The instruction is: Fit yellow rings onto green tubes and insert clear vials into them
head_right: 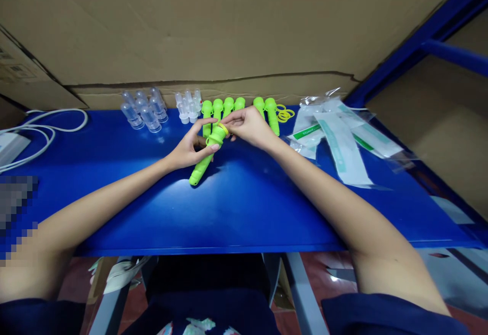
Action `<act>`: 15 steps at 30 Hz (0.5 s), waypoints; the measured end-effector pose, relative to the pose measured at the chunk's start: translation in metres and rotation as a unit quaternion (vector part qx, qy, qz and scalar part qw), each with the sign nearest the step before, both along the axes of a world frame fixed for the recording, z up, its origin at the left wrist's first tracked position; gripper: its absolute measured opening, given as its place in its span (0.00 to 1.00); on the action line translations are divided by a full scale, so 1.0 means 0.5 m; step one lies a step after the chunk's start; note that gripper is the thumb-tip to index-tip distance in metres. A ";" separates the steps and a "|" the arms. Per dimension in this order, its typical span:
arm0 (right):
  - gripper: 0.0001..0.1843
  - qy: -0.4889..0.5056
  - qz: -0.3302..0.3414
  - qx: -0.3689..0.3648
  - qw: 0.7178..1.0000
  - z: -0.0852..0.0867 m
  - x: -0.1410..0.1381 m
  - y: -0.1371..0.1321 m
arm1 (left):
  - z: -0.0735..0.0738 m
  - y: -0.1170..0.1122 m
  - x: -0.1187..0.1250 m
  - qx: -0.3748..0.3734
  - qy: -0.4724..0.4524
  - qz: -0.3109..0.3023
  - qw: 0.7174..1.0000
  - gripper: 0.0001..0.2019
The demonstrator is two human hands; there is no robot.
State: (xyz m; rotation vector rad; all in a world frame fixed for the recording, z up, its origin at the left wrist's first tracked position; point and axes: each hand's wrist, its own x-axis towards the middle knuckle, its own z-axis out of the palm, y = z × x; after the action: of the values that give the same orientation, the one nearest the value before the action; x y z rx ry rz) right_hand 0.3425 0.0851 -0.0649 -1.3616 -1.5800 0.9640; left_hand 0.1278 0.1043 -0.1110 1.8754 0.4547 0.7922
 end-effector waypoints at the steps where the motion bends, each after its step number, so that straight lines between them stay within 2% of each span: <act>1: 0.03 -0.004 -0.001 -0.002 1.000 -0.001 0.001 0.000 | 0.001 0.000 0.000 0.004 0.000 -0.003 1.000 0.37; 10: 0.07 -0.008 0.048 -0.007 0.999 0.012 0.008 -0.010 | 0.016 -0.005 0.003 -0.009 -0.022 -0.015 1.000 0.34; 15: 0.12 0.066 0.034 -0.012 0.997 0.003 0.000 -0.006 | 0.008 0.001 0.005 -0.008 -0.031 -0.015 0.999 0.33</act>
State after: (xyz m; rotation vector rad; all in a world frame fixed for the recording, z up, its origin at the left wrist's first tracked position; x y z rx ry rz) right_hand 0.3426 0.0819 -0.0633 -1.2408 -1.5285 1.0936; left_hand 0.1305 0.1049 -0.1072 1.8331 0.3923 0.8231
